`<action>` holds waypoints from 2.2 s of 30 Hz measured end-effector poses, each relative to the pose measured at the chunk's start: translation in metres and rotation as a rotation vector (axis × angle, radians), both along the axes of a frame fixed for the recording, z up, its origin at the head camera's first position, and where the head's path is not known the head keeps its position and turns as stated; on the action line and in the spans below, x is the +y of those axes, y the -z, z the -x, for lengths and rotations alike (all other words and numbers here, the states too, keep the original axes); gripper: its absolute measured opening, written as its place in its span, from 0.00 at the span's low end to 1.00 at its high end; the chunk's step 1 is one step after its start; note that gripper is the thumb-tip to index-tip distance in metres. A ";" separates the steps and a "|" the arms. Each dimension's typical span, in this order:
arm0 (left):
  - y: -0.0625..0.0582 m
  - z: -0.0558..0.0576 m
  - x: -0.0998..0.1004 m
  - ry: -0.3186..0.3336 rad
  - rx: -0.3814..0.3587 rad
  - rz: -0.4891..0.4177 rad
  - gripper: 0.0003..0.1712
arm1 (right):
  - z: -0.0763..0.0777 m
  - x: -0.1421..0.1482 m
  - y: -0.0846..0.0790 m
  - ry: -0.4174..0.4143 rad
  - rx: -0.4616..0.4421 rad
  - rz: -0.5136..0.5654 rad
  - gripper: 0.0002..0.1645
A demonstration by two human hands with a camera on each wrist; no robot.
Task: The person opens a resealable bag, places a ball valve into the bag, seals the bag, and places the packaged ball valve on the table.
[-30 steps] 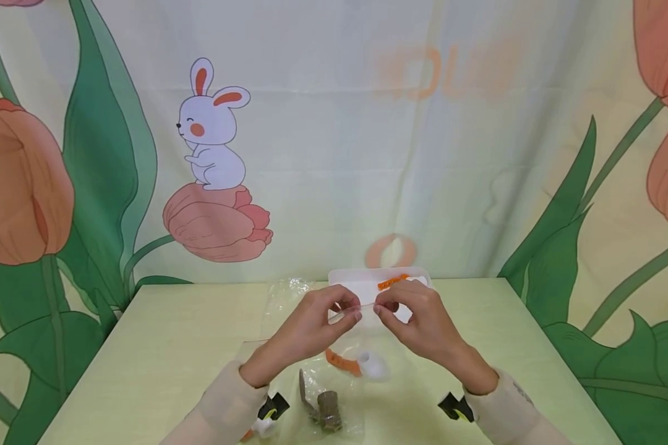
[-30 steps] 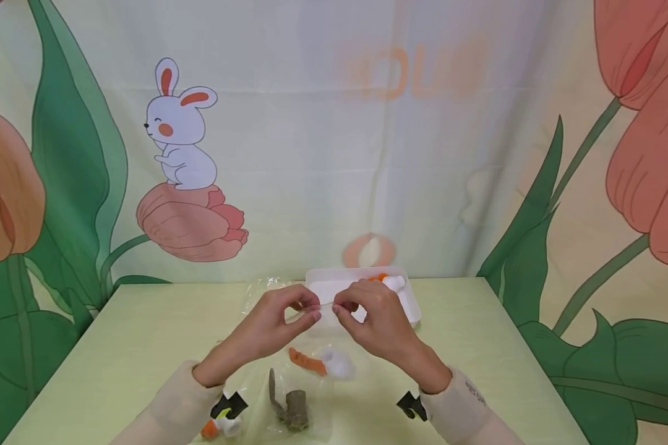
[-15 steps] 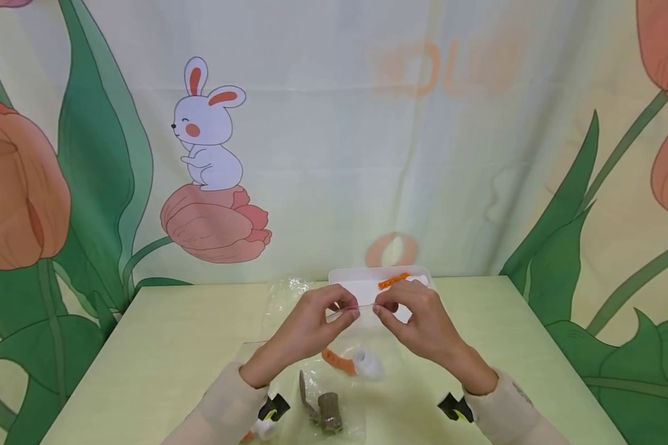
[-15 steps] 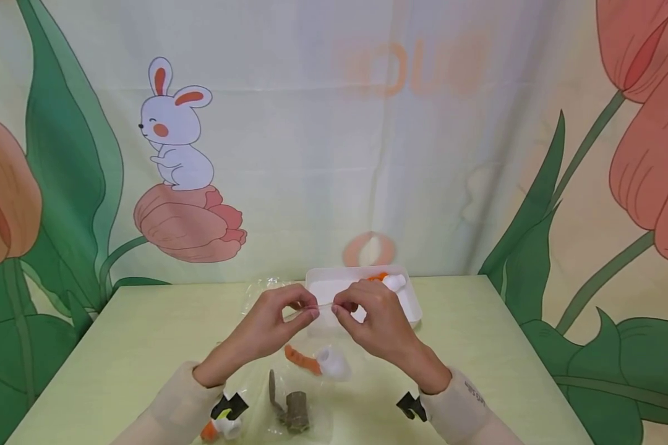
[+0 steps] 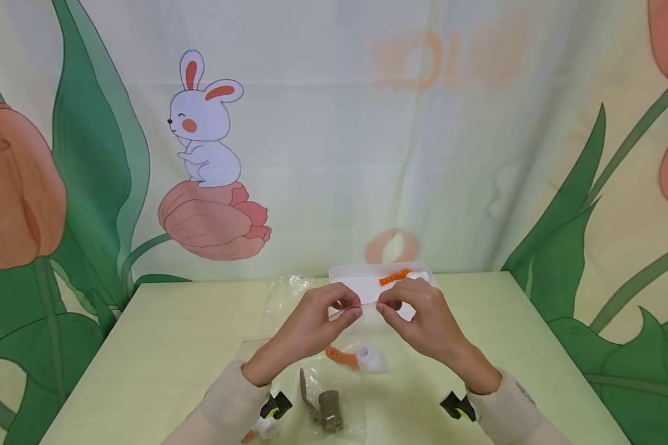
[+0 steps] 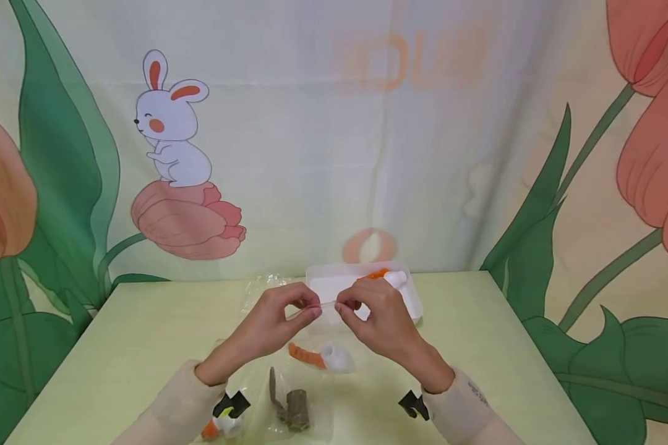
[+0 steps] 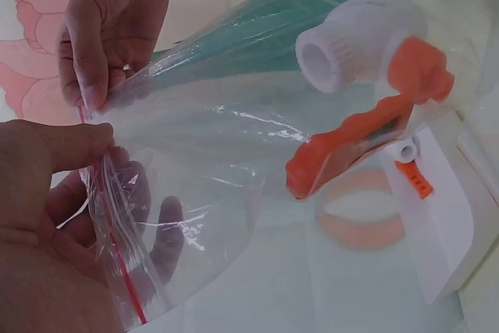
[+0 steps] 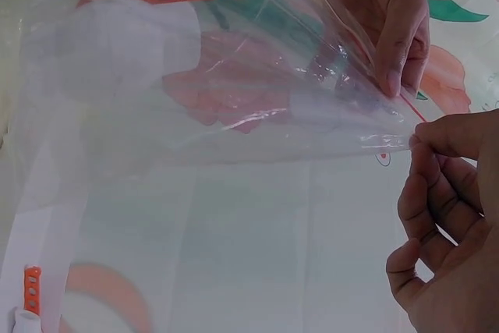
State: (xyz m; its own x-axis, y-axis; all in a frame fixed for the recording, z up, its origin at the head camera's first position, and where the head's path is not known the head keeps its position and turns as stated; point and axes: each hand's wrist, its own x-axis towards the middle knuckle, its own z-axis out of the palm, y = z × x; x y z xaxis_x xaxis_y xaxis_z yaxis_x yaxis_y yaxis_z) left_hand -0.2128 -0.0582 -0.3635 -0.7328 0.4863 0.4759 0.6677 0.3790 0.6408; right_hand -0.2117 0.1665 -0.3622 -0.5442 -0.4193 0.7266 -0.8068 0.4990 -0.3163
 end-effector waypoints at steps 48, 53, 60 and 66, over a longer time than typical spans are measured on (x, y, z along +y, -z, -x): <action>0.009 0.000 -0.014 0.016 0.026 0.005 0.03 | -0.003 0.003 -0.005 0.002 -0.018 0.021 0.06; 0.007 -0.002 -0.017 -0.015 -0.021 0.035 0.03 | -0.005 0.003 -0.006 0.013 -0.027 0.018 0.06; 0.008 -0.002 -0.020 0.023 -0.009 0.031 0.02 | -0.007 0.005 -0.007 0.018 -0.018 0.014 0.06; 0.008 -0.002 -0.021 0.013 0.000 0.040 0.01 | -0.007 0.005 -0.007 0.008 -0.010 0.022 0.06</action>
State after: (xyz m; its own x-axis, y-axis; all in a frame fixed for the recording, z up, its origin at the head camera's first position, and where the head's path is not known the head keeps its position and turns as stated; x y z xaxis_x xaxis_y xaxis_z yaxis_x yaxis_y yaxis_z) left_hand -0.2108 -0.0795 -0.3714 -0.7265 0.5140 0.4560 0.6725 0.3955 0.6256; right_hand -0.2050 0.1719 -0.3547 -0.5548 -0.3985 0.7303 -0.7995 0.4984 -0.3354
